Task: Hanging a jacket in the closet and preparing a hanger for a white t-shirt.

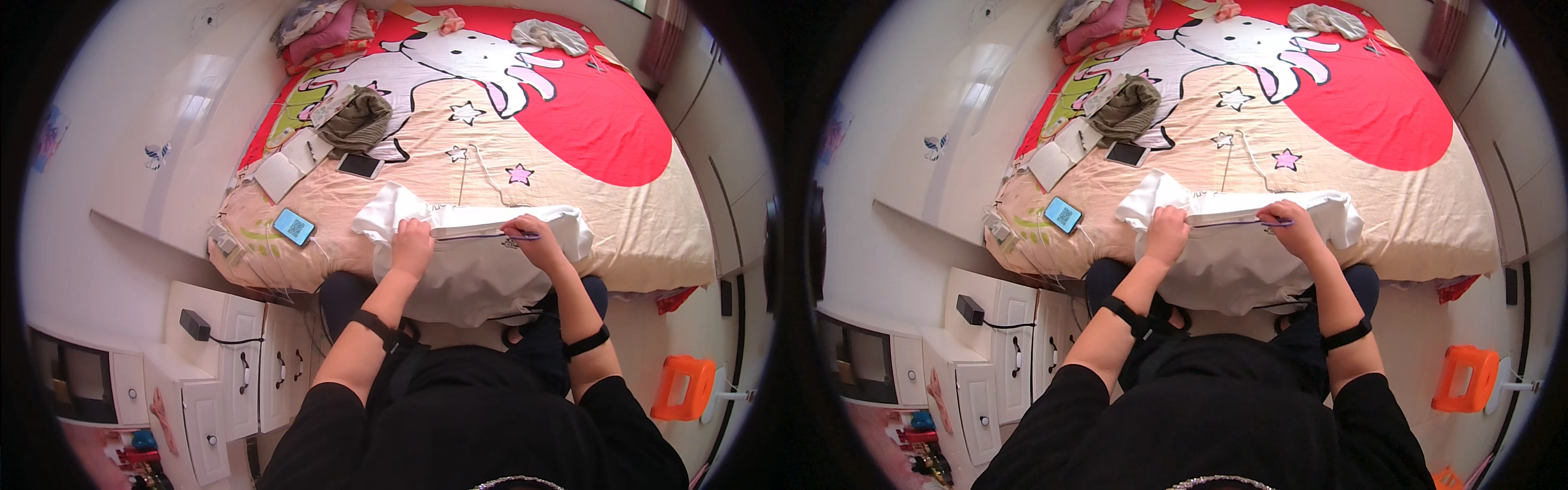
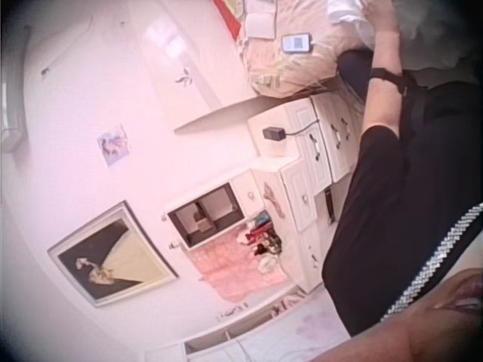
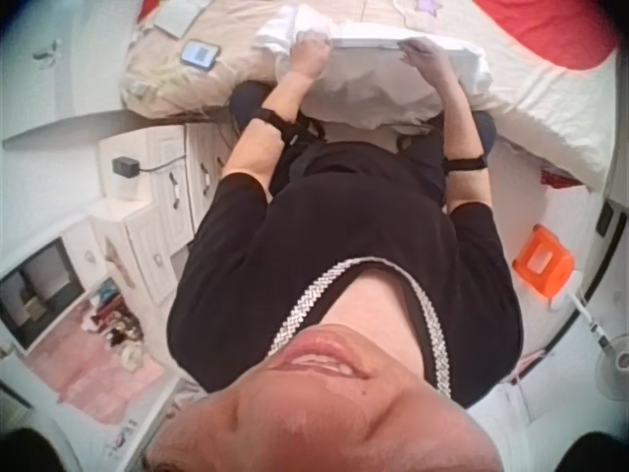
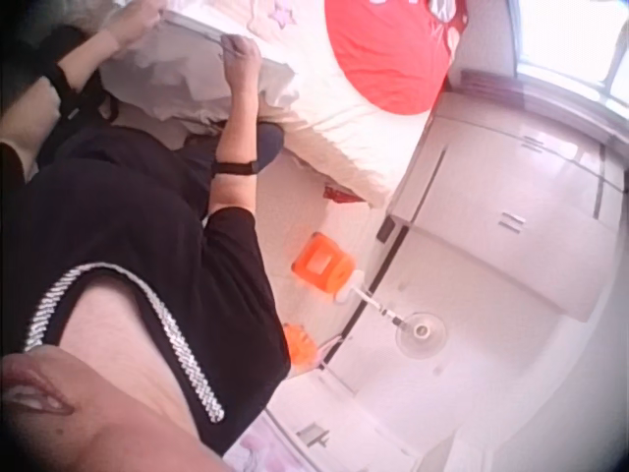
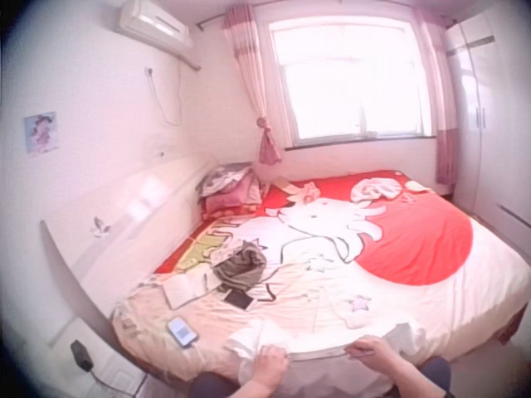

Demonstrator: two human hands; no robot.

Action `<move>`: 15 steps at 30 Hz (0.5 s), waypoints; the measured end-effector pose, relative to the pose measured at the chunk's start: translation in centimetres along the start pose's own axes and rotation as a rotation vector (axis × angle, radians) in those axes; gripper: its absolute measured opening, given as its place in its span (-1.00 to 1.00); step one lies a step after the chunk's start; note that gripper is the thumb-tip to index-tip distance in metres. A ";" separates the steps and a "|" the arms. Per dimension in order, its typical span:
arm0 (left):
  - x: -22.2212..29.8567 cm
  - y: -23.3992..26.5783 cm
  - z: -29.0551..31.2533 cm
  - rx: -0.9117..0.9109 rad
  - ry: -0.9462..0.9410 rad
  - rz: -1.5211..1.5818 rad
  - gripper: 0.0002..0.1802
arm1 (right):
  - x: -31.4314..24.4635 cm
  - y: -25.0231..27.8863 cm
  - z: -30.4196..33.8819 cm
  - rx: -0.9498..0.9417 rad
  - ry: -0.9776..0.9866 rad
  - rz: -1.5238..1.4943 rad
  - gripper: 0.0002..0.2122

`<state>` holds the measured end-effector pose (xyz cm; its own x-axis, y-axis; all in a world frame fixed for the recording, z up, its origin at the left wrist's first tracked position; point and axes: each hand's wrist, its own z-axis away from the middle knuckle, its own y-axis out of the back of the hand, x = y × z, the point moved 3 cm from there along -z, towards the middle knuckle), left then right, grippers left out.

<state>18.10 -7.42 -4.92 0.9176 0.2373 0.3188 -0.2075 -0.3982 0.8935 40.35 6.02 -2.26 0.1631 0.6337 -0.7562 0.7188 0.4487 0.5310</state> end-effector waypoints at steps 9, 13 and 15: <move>-1.3 0.4 -1.5 -0.264 0.310 -0.198 -0.79 | -0.7 -0.2 0.5 0.101 -0.178 0.020 -0.92; -1.9 0.2 -1.9 -0.257 0.308 -0.097 -0.78 | 0.1 -0.1 0.7 0.116 -0.205 -0.075 -0.92; -2.2 -0.2 -2.1 -0.210 0.312 -0.012 -0.79 | 0.7 0.4 0.5 0.040 -0.362 -0.236 -0.89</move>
<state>15.44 -6.03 -5.10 0.7799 0.5122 0.3598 -0.2919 -0.2108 0.9329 41.10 6.33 -2.79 0.2124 0.2516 -0.9442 0.7893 0.5255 0.3175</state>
